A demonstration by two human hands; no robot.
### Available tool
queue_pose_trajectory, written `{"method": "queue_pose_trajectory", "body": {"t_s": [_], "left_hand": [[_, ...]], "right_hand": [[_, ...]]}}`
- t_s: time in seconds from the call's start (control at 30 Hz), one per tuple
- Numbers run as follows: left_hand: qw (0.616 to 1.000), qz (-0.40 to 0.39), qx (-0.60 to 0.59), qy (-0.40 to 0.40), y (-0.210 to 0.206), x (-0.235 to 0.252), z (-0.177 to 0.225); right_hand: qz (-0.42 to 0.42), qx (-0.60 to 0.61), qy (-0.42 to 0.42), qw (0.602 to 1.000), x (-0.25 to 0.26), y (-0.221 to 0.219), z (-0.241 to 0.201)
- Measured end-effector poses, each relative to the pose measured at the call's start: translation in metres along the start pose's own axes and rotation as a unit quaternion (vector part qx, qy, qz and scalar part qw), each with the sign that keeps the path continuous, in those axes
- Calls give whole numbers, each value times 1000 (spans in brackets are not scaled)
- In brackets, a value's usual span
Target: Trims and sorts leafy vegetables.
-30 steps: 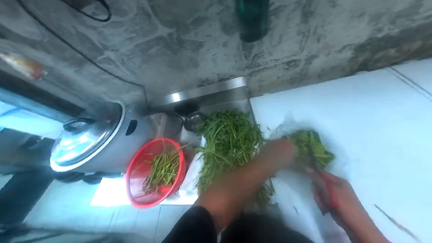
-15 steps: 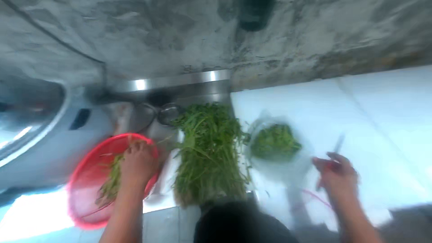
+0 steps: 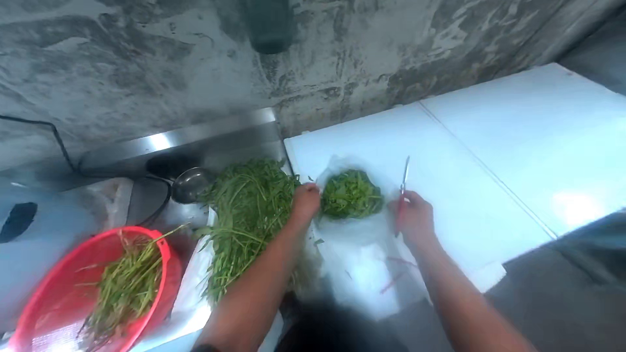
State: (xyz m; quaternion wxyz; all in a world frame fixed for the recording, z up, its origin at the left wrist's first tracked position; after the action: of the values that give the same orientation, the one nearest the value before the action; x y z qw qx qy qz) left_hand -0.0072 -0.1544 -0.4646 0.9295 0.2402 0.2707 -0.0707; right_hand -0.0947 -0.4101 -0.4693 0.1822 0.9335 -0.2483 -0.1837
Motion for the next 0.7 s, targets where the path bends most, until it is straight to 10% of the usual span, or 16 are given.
{"method": "queue_pose_trajectory", "body": {"t_s": [0.33, 0.53, 0.7], "left_hand": [[949, 216, -41, -228, 42, -31, 103], [979, 164, 101, -68, -4, -4, 30], [975, 169, -40, -141, -1, -34, -21]], "right_hand": [[-81, 137, 153, 975, 22, 68, -88], [-169, 34, 39, 984, 41, 14, 15], [-183, 20, 47, 982, 13, 12, 26]]}}
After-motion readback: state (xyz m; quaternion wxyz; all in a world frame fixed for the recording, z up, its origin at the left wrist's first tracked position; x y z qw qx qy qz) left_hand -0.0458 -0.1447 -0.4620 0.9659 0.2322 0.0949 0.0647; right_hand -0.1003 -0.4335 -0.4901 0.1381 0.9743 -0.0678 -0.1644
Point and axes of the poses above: each hand's wrist, its own x-axis towards the middle knuckle, its own y-axis out of the back of the hand, z = x × y, the point moved 7 cm from there along x, towards the middle knuckle, and after that the axes turned 4 degrees about -x, right-handed, at the moved point
